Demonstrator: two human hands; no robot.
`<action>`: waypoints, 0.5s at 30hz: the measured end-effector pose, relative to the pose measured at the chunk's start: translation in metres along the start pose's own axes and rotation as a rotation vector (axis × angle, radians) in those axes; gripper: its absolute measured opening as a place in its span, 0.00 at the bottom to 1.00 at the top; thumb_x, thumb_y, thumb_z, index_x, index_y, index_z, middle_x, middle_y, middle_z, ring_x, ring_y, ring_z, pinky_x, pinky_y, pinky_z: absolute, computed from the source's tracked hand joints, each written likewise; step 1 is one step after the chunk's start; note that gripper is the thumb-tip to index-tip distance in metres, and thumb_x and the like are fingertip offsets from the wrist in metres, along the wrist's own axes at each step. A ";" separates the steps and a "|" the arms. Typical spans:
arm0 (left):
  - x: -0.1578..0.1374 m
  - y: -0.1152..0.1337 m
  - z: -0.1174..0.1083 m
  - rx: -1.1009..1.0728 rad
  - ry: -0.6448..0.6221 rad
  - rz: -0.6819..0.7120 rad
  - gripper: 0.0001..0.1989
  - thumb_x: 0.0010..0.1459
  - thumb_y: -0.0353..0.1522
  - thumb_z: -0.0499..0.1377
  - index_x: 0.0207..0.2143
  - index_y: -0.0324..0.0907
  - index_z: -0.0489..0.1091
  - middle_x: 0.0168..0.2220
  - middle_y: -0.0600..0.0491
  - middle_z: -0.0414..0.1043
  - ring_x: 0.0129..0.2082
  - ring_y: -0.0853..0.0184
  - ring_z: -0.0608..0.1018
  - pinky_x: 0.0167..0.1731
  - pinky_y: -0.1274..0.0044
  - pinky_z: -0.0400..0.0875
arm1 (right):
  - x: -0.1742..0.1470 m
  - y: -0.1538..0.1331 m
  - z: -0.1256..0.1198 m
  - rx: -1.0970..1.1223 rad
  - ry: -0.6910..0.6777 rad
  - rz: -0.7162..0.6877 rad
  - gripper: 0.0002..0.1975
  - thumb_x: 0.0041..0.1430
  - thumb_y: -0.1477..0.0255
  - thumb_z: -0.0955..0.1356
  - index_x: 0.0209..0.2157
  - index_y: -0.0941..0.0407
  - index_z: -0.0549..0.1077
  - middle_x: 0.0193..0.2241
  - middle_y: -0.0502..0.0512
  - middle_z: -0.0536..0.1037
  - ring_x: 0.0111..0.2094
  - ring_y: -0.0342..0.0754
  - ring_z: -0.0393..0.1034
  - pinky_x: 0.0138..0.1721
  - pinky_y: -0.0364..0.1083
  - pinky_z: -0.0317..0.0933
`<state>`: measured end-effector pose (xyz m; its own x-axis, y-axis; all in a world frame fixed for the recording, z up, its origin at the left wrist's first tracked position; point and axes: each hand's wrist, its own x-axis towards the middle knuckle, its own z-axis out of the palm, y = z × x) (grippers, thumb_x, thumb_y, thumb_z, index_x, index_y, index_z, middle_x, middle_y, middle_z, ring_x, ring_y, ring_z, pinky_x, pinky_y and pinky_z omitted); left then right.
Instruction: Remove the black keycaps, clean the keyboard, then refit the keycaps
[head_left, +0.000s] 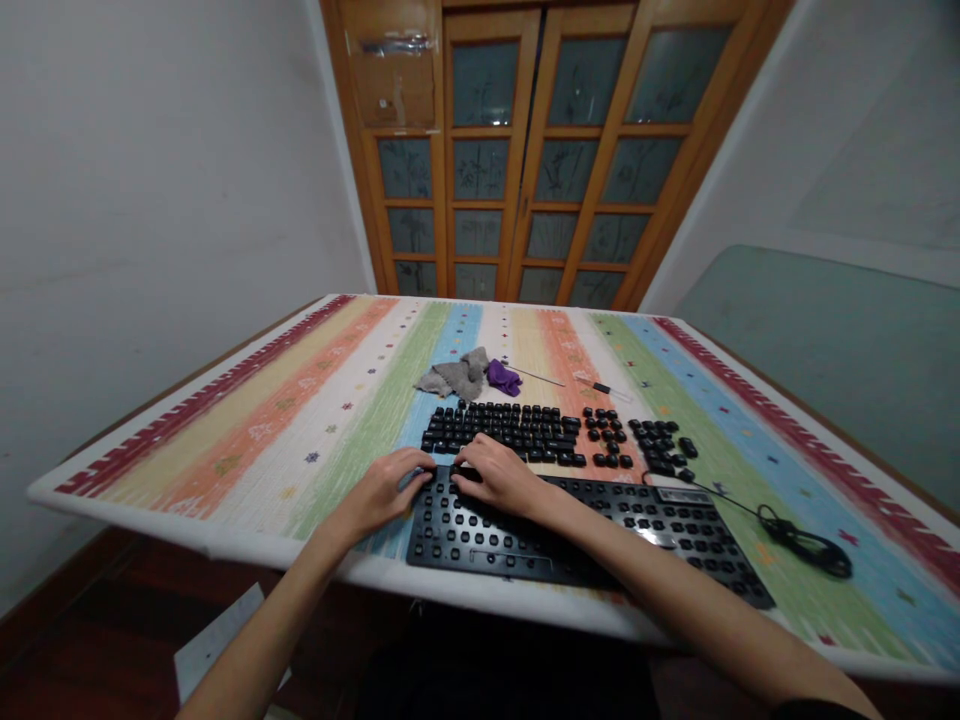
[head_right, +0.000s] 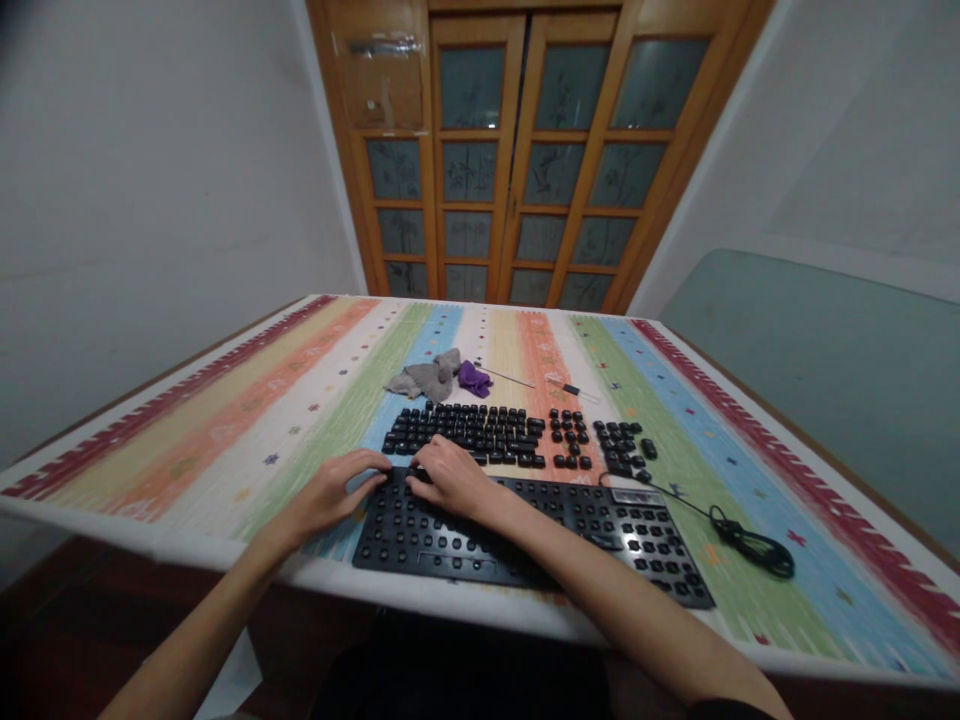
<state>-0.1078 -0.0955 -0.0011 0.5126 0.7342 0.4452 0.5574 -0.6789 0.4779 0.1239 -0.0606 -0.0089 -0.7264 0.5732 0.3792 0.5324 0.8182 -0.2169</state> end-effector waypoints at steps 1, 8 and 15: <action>-0.001 -0.001 0.000 0.000 0.006 -0.011 0.07 0.64 0.29 0.54 0.41 0.42 0.71 0.40 0.51 0.76 0.41 0.66 0.78 0.44 0.72 0.74 | 0.000 0.000 0.000 0.008 -0.006 0.003 0.06 0.62 0.70 0.68 0.38 0.59 0.74 0.35 0.59 0.77 0.40 0.52 0.67 0.41 0.48 0.64; -0.005 -0.003 0.003 -0.003 0.068 -0.051 0.06 0.64 0.30 0.55 0.40 0.41 0.71 0.39 0.51 0.77 0.41 0.65 0.78 0.44 0.71 0.74 | 0.003 0.000 -0.007 -0.021 -0.079 0.026 0.06 0.64 0.70 0.67 0.39 0.59 0.73 0.35 0.59 0.76 0.40 0.51 0.68 0.42 0.47 0.63; -0.001 0.000 0.003 0.059 0.023 0.040 0.08 0.63 0.25 0.54 0.39 0.41 0.72 0.40 0.50 0.76 0.41 0.66 0.78 0.43 0.72 0.75 | 0.012 -0.014 -0.013 -0.121 -0.226 0.077 0.07 0.65 0.71 0.66 0.38 0.60 0.72 0.36 0.60 0.76 0.41 0.51 0.68 0.40 0.46 0.61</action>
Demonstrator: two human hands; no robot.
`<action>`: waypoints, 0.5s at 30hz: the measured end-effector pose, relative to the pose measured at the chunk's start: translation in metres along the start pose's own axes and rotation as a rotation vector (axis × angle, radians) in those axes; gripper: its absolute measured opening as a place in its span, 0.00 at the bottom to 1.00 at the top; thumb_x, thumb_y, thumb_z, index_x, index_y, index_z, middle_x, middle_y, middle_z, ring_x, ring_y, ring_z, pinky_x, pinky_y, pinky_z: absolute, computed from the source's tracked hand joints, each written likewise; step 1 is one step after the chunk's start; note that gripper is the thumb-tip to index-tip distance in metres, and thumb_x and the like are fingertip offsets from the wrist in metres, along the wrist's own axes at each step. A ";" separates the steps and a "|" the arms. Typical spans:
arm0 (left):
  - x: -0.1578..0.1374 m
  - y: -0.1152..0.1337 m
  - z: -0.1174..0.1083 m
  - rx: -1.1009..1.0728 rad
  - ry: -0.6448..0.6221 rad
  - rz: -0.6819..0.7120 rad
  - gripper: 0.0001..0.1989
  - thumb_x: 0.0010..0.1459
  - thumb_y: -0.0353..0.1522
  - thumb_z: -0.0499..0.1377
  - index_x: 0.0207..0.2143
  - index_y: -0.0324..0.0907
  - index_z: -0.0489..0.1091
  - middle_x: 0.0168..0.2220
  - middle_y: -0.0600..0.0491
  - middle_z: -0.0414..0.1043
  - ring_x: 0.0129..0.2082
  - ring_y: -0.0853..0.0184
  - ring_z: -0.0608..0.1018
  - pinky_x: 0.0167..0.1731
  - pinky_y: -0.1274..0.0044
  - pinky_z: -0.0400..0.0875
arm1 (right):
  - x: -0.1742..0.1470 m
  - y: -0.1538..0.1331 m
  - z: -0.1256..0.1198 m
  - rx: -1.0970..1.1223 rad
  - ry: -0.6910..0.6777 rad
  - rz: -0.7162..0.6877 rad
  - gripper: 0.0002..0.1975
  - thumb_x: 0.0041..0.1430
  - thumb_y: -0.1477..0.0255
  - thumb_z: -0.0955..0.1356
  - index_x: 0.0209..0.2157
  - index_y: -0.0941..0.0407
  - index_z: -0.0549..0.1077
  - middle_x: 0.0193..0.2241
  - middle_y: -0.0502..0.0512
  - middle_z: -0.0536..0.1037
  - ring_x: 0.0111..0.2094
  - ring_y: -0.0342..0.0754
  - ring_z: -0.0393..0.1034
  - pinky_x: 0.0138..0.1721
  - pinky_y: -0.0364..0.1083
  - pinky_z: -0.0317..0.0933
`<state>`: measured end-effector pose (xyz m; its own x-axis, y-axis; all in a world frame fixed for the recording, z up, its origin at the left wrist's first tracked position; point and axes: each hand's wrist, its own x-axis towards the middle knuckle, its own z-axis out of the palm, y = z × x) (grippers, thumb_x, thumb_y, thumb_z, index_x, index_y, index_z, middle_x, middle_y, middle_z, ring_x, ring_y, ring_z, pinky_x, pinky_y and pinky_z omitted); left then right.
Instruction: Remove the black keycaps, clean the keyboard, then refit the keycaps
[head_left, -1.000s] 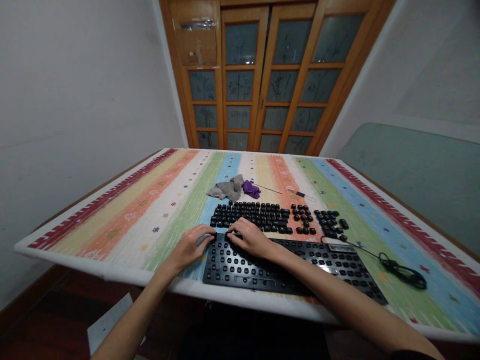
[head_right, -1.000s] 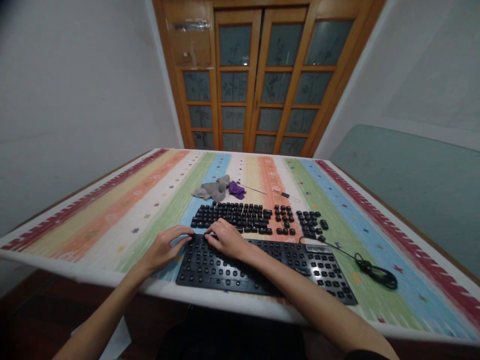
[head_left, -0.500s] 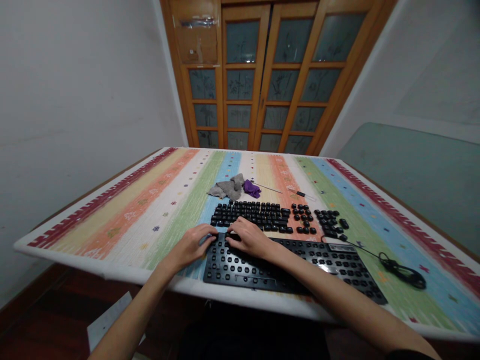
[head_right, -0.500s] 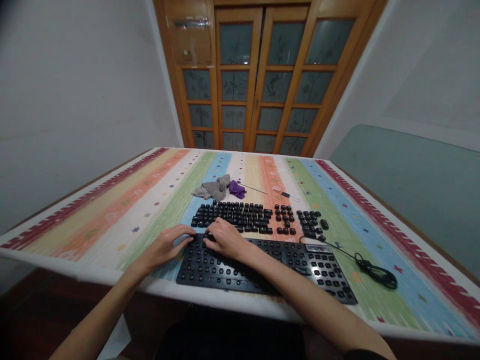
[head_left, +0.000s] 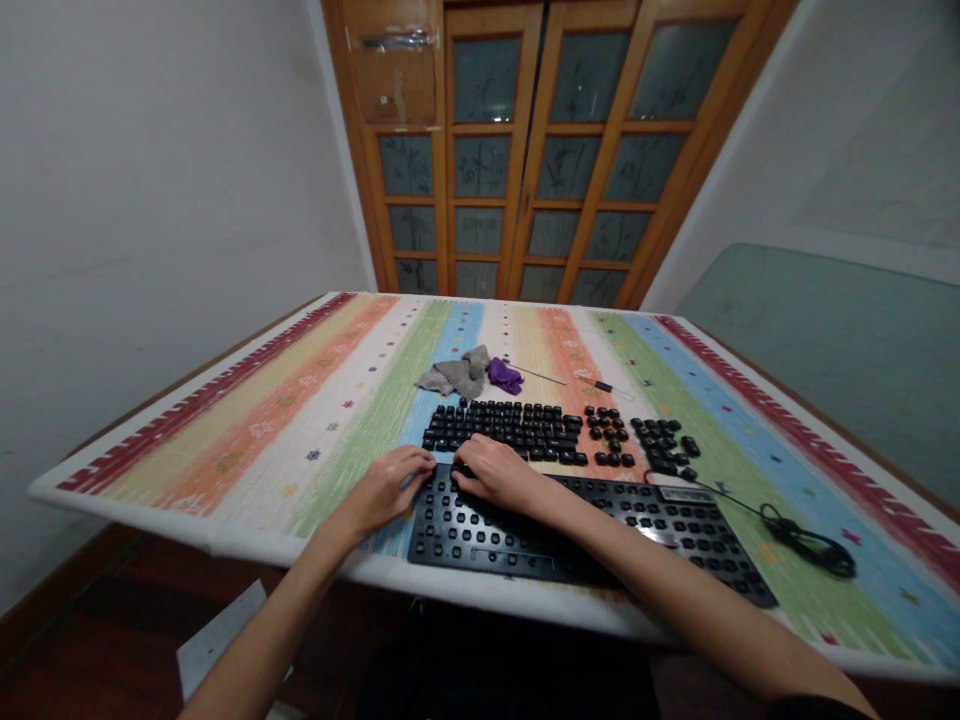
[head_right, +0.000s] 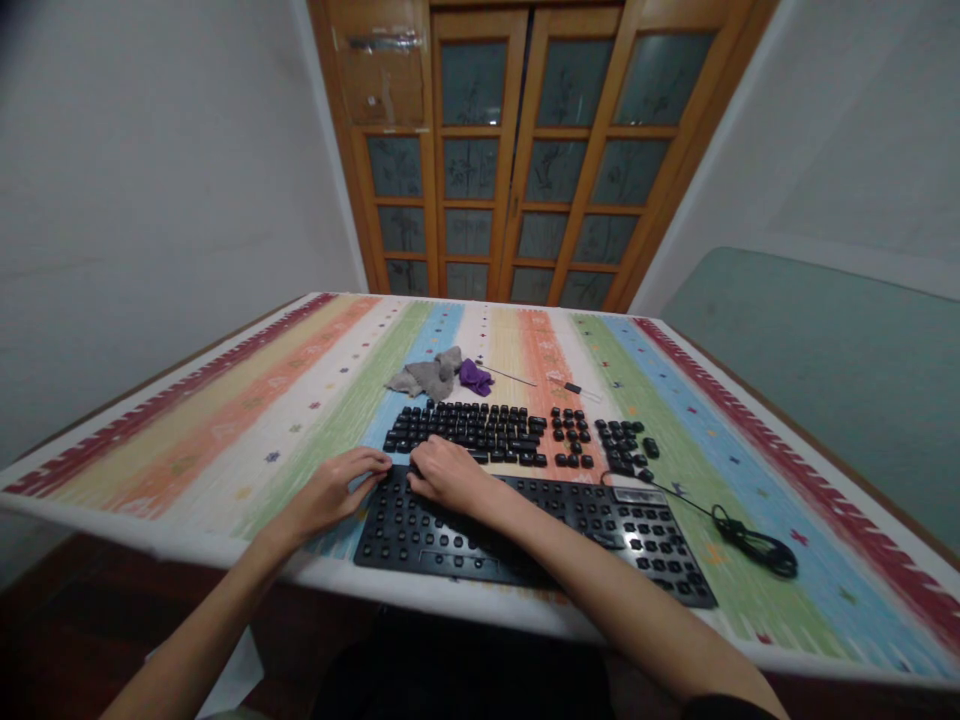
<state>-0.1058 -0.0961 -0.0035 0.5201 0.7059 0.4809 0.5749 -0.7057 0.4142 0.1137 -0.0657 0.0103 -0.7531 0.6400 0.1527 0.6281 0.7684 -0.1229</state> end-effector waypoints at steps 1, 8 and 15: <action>0.001 0.000 0.000 0.012 -0.013 0.014 0.08 0.62 0.24 0.53 0.38 0.40 0.72 0.40 0.49 0.76 0.41 0.66 0.78 0.43 0.72 0.75 | 0.001 -0.002 -0.002 -0.009 -0.010 -0.001 0.06 0.65 0.72 0.66 0.37 0.60 0.72 0.36 0.61 0.76 0.41 0.51 0.68 0.40 0.46 0.61; 0.003 -0.004 0.001 0.007 -0.007 0.006 0.08 0.59 0.21 0.55 0.35 0.40 0.71 0.36 0.50 0.76 0.38 0.66 0.78 0.40 0.74 0.75 | 0.004 0.003 -0.003 0.078 0.007 0.030 0.06 0.63 0.70 0.69 0.35 0.60 0.75 0.35 0.59 0.77 0.40 0.50 0.70 0.39 0.45 0.60; 0.003 -0.005 0.001 0.020 0.005 0.033 0.09 0.59 0.20 0.53 0.32 0.40 0.69 0.36 0.50 0.75 0.38 0.66 0.78 0.39 0.74 0.74 | 0.002 0.006 0.002 0.066 -0.014 0.005 0.09 0.64 0.69 0.68 0.37 0.60 0.77 0.35 0.60 0.79 0.39 0.50 0.70 0.38 0.44 0.59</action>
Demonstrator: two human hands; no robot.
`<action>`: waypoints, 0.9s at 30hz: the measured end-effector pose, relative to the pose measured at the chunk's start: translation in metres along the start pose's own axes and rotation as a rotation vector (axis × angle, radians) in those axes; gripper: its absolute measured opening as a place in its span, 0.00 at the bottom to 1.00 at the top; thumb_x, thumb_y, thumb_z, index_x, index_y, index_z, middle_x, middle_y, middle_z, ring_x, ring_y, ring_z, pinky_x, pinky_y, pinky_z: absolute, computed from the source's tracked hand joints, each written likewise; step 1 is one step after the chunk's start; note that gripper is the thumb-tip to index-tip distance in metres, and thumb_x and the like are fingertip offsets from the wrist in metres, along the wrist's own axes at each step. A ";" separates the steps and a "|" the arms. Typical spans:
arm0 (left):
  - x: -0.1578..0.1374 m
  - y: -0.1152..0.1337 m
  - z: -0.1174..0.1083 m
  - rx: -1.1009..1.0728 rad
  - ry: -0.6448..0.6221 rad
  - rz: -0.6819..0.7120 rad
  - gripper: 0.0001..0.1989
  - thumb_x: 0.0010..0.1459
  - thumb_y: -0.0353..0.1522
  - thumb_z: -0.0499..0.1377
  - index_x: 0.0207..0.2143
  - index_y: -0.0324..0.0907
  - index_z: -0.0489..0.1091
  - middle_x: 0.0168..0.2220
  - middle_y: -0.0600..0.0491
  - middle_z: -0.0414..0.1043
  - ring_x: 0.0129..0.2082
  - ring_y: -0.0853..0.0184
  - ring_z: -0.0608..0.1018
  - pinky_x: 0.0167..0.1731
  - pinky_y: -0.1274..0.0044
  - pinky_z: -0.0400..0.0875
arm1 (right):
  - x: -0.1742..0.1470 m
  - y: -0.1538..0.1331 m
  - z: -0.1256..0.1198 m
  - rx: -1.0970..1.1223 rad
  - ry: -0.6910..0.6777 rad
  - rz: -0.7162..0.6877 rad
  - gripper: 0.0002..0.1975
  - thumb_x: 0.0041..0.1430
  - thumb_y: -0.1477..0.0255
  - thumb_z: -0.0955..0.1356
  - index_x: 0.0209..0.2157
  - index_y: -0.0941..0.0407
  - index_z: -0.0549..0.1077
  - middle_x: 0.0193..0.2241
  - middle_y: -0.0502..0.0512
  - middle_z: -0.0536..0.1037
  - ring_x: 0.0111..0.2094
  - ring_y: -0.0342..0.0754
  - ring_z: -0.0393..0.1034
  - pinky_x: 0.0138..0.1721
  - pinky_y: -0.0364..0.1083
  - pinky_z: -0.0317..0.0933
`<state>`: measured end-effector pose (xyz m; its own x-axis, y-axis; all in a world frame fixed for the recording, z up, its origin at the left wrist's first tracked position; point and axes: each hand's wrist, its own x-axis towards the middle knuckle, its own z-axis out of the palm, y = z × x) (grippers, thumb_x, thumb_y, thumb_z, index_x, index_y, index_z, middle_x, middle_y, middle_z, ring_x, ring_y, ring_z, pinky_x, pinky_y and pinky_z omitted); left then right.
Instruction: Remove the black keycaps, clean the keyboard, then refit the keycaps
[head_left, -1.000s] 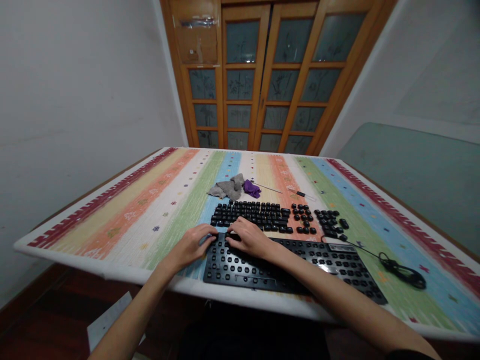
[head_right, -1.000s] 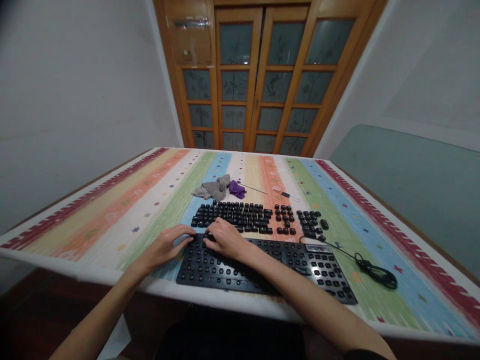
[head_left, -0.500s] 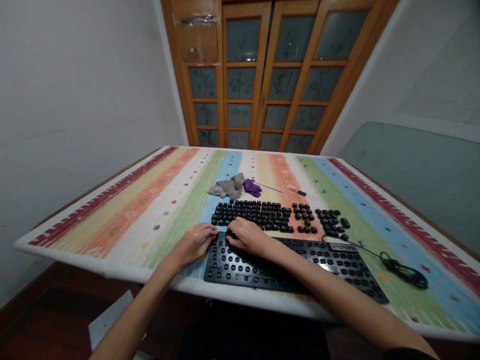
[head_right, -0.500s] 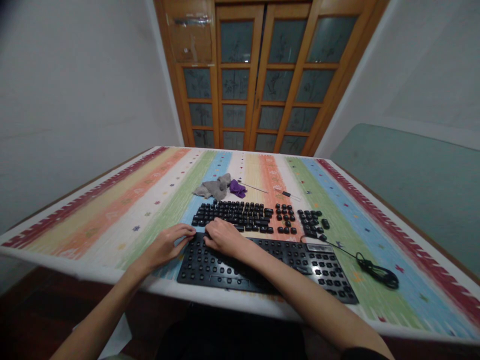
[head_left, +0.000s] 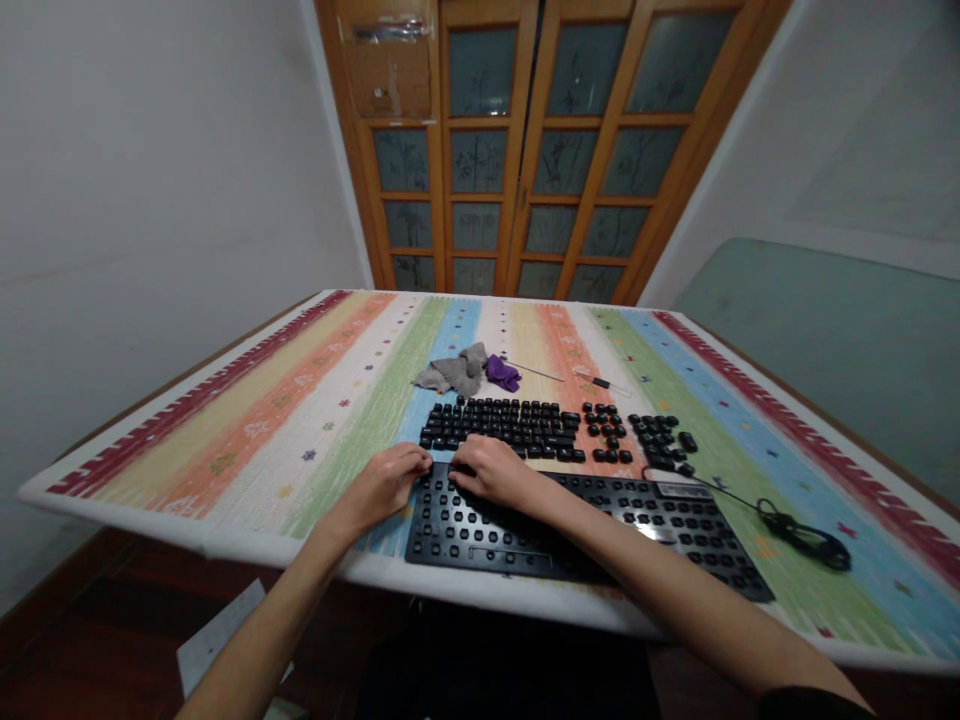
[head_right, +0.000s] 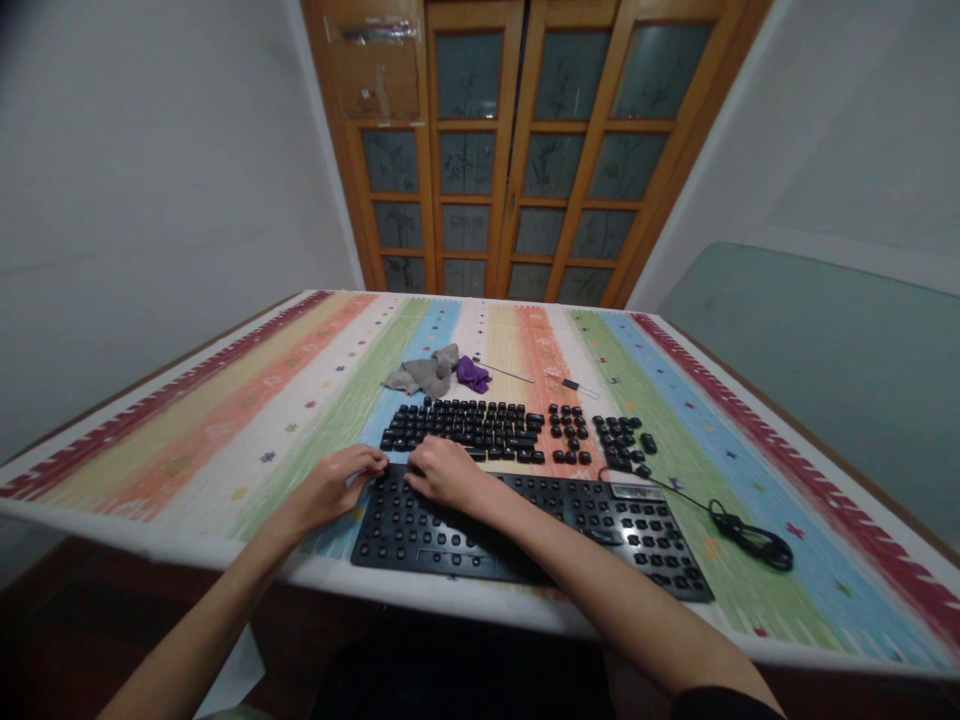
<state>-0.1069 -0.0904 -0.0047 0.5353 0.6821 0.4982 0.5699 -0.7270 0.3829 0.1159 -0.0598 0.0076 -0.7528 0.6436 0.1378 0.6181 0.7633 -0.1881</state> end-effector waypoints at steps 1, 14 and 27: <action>0.000 0.001 0.000 0.003 0.009 0.005 0.10 0.60 0.20 0.52 0.32 0.40 0.69 0.36 0.50 0.75 0.37 0.67 0.77 0.39 0.75 0.74 | -0.001 -0.001 0.001 -0.024 -0.002 -0.009 0.09 0.65 0.69 0.68 0.35 0.60 0.77 0.34 0.60 0.79 0.39 0.49 0.70 0.37 0.44 0.58; 0.001 0.000 -0.001 -0.007 0.021 0.015 0.08 0.61 0.24 0.54 0.34 0.40 0.72 0.37 0.49 0.77 0.38 0.66 0.79 0.40 0.74 0.75 | -0.001 0.007 0.006 0.020 -0.005 -0.020 0.15 0.66 0.68 0.67 0.25 0.57 0.74 0.24 0.53 0.77 0.31 0.45 0.67 0.35 0.43 0.52; -0.003 -0.003 0.002 -0.126 0.118 -0.152 0.05 0.60 0.29 0.59 0.37 0.41 0.75 0.37 0.50 0.80 0.38 0.64 0.81 0.43 0.70 0.77 | -0.001 0.007 0.003 0.070 0.009 -0.015 0.15 0.64 0.68 0.68 0.23 0.57 0.74 0.23 0.52 0.77 0.31 0.45 0.69 0.34 0.43 0.52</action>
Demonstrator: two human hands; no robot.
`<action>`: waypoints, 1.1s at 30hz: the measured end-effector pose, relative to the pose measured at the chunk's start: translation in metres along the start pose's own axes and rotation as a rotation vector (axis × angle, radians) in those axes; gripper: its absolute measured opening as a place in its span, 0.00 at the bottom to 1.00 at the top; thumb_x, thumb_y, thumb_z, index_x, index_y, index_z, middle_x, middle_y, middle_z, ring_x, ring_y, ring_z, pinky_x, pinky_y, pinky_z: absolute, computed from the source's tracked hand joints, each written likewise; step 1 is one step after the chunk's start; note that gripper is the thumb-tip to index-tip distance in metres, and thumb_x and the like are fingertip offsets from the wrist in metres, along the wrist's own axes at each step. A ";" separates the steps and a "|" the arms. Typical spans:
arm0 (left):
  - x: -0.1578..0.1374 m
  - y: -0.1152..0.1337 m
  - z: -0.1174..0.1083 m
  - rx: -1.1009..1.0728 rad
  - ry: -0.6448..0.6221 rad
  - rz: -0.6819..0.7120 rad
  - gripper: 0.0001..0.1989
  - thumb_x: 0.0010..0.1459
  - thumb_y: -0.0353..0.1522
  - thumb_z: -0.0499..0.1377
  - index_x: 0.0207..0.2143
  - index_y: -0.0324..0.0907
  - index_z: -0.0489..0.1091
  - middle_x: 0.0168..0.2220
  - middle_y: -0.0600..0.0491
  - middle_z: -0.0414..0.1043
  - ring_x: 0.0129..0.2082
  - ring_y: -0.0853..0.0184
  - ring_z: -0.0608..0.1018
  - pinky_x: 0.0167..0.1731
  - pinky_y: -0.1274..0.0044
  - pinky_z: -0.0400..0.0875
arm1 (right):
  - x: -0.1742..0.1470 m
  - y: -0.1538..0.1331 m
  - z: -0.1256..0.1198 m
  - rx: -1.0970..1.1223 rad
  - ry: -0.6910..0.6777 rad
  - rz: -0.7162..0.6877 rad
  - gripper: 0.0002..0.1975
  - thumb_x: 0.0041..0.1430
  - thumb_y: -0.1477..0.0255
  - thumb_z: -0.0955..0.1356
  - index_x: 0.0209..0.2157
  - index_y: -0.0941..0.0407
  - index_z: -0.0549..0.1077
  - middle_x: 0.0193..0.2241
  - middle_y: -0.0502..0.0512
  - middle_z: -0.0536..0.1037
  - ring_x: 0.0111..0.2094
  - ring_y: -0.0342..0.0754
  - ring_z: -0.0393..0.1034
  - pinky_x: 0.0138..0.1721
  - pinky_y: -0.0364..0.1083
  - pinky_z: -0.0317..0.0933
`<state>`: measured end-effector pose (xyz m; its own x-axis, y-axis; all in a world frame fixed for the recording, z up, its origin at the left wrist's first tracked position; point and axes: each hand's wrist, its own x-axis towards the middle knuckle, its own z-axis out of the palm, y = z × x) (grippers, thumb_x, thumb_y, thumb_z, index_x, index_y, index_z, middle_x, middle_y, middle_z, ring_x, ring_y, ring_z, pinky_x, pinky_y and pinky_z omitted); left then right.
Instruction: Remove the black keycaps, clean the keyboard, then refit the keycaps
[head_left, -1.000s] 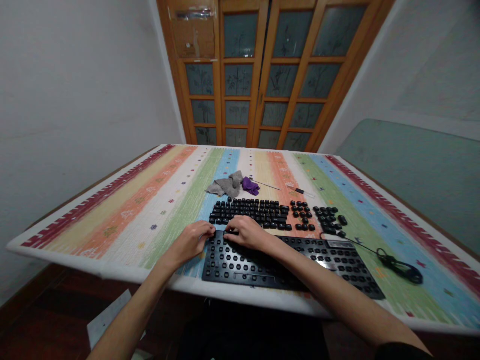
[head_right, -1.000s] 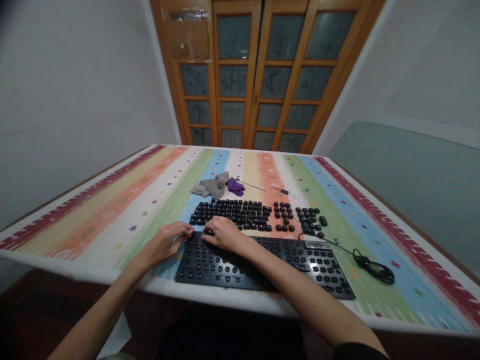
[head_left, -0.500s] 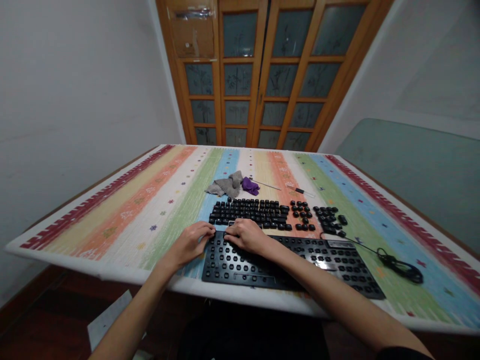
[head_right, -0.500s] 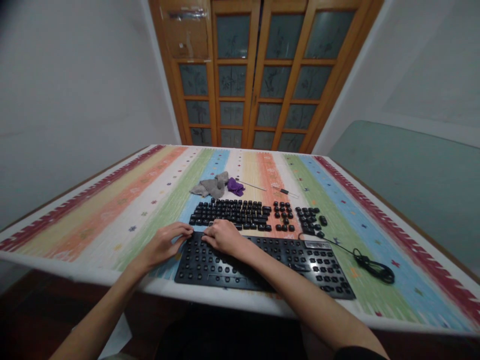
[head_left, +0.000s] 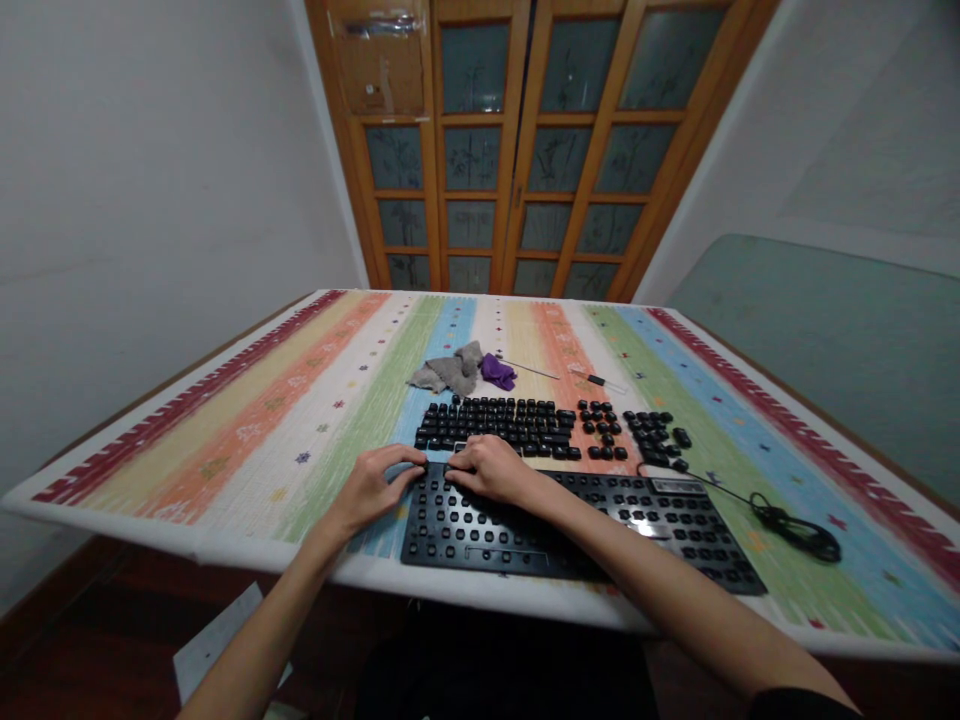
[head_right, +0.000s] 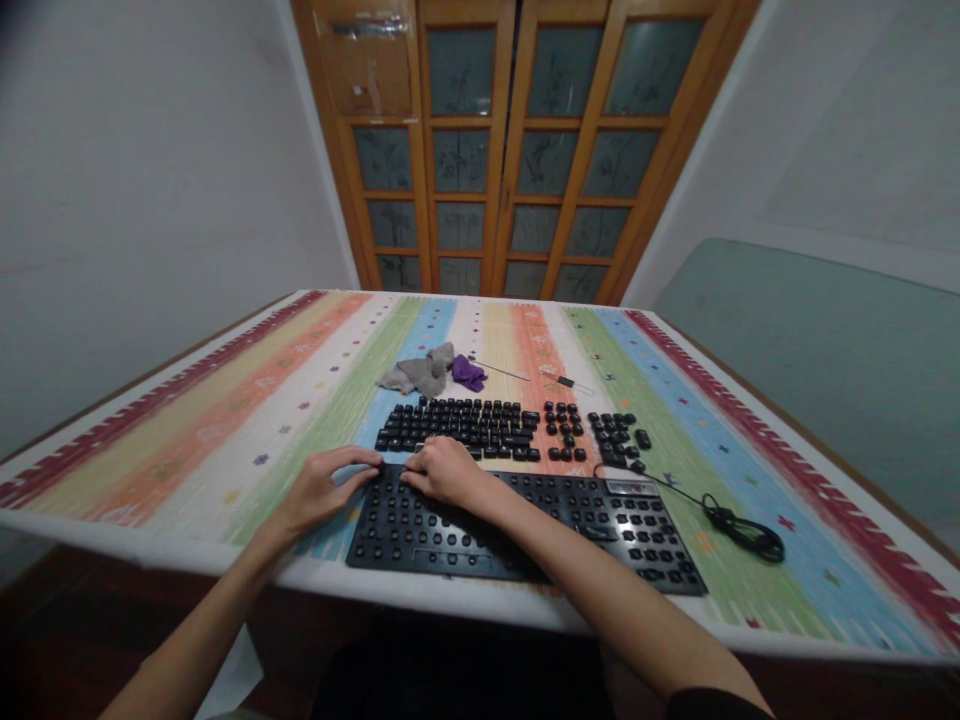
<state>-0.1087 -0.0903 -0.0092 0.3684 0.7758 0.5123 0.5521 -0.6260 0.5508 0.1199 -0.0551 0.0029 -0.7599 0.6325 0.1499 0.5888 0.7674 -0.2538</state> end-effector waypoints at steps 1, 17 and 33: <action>-0.002 0.000 0.000 -0.001 0.020 -0.011 0.05 0.61 0.30 0.59 0.37 0.41 0.75 0.37 0.50 0.80 0.38 0.64 0.81 0.43 0.70 0.78 | 0.000 0.000 0.000 0.008 0.001 -0.001 0.15 0.64 0.68 0.68 0.23 0.57 0.74 0.23 0.52 0.77 0.31 0.45 0.68 0.34 0.43 0.52; -0.007 -0.002 0.009 -0.027 0.114 0.026 0.04 0.60 0.30 0.60 0.32 0.41 0.75 0.36 0.49 0.81 0.36 0.65 0.82 0.41 0.70 0.80 | 0.000 0.002 0.002 0.004 0.002 0.001 0.16 0.64 0.68 0.68 0.23 0.57 0.74 0.23 0.52 0.77 0.30 0.45 0.69 0.34 0.42 0.52; 0.001 0.003 0.001 0.147 -0.109 0.153 0.10 0.59 0.20 0.52 0.33 0.40 0.71 0.38 0.49 0.76 0.38 0.66 0.79 0.40 0.74 0.76 | -0.001 0.000 0.000 -0.028 0.010 0.006 0.15 0.64 0.68 0.68 0.23 0.57 0.74 0.23 0.52 0.77 0.31 0.45 0.69 0.33 0.43 0.51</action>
<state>-0.1058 -0.0912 -0.0076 0.5302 0.6821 0.5036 0.5840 -0.7244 0.3663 0.1207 -0.0559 0.0028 -0.7534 0.6384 0.1577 0.6013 0.7659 -0.2278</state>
